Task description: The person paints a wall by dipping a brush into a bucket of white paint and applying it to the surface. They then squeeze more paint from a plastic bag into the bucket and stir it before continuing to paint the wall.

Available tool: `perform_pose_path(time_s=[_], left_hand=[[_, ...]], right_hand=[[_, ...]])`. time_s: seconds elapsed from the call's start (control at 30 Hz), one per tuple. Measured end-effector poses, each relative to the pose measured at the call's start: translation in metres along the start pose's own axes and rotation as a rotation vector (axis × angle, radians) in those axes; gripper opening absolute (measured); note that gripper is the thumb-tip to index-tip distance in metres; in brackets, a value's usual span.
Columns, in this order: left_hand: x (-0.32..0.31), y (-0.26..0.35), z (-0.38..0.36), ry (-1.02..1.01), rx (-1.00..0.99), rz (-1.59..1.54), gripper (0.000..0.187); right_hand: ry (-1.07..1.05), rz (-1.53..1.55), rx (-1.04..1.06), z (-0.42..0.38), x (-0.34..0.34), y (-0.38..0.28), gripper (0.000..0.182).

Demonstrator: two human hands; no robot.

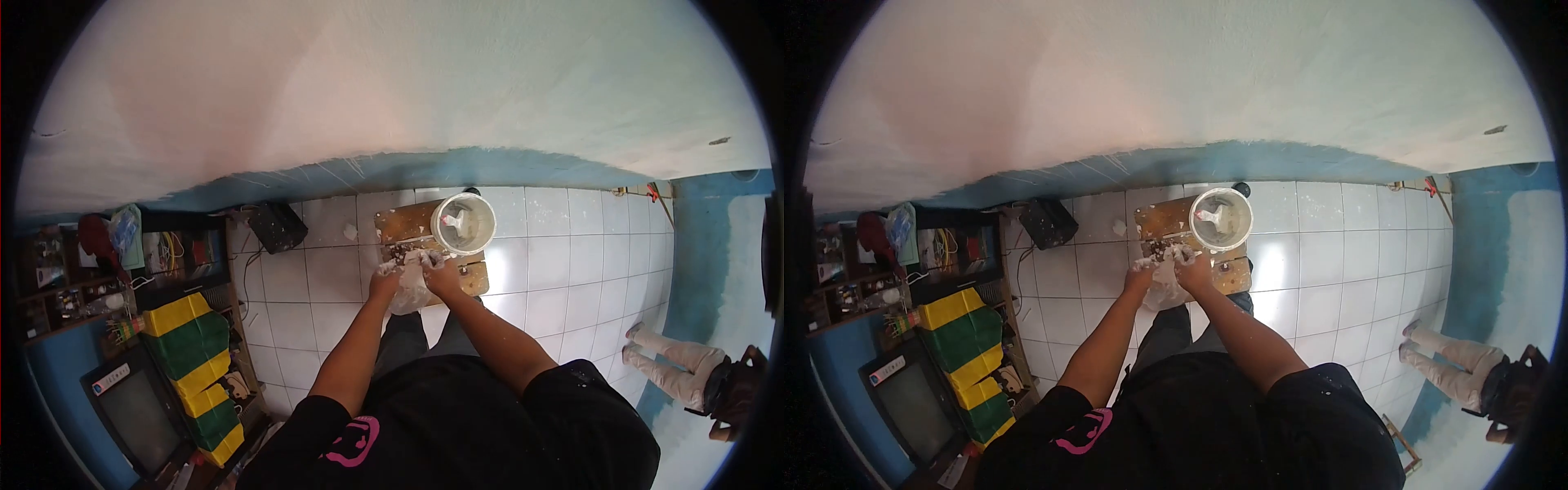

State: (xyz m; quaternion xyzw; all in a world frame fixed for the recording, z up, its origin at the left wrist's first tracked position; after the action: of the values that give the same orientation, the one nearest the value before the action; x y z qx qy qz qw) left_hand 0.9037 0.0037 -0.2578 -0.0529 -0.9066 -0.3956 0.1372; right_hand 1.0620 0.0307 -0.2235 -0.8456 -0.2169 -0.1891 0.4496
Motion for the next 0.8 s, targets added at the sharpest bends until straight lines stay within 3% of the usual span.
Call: perform_pose_path(time_s=[0.03, 0.13, 0.23, 0.33, 0.37, 0.53, 0.67, 0.77, 0.8], left_hand=[[0.001, 0.004, 0.007, 0.089, -0.112, 0.101, 0.039], [-0.007, 0.012, 0.024, 0.144, -0.302, -0.046, 0.038], [-0.012, 0.03, 0.032, 0.03, -0.411, 0.008, 0.034], [-0.029, 0.017, 0.059, -0.081, -0.398, -0.015, 0.029], [-0.031, 0.023, 0.055, -0.107, -0.345, -0.038, 0.028], [-0.045, 0.072, 0.029, -0.164, -0.116, -0.093, 0.032], [-0.059, 0.091, 0.021, -0.325, 0.04, -0.094, 0.05], [-0.071, 0.097, 0.023, -0.358, 0.103, -0.099, 0.056], [-0.075, 0.099, 0.023, -0.354, 0.118, -0.113, 0.056]], right_hand=[[-0.009, 0.109, -0.026, 0.0, -0.002, 0.004, 0.025], [-0.017, 0.303, -0.125, -0.003, -0.007, 0.017, 0.029], [-0.007, 0.258, -0.292, 0.006, -0.021, 0.047, 0.028], [-0.032, 0.431, -0.232, 0.01, -0.029, 0.067, 0.025], [-0.121, 0.488, -0.232, 0.009, -0.027, 0.072, 0.014], [-0.237, 0.659, -0.397, 0.011, -0.005, 0.086, 0.02], [-0.313, 0.965, -0.589, 0.003, 0.013, 0.076, 0.023], [-0.279, 0.959, -0.538, 0.006, 0.02, 0.087, 0.024], [-0.198, 0.78, -0.328, 0.011, 0.015, 0.106, 0.025]])
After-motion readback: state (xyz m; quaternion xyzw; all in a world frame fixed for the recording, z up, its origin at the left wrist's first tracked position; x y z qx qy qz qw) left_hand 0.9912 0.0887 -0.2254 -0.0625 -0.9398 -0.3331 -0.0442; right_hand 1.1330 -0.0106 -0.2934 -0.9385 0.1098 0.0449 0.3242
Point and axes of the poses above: each hand's wrist, its own z-axis towards the middle knuckle, its own x-axis out of the back of the hand, y = z × x, the point moved 2 cm from there along z, towards the middle knuckle, and after that the axes turned 10 degrees about -x, right-handed, at the moved point
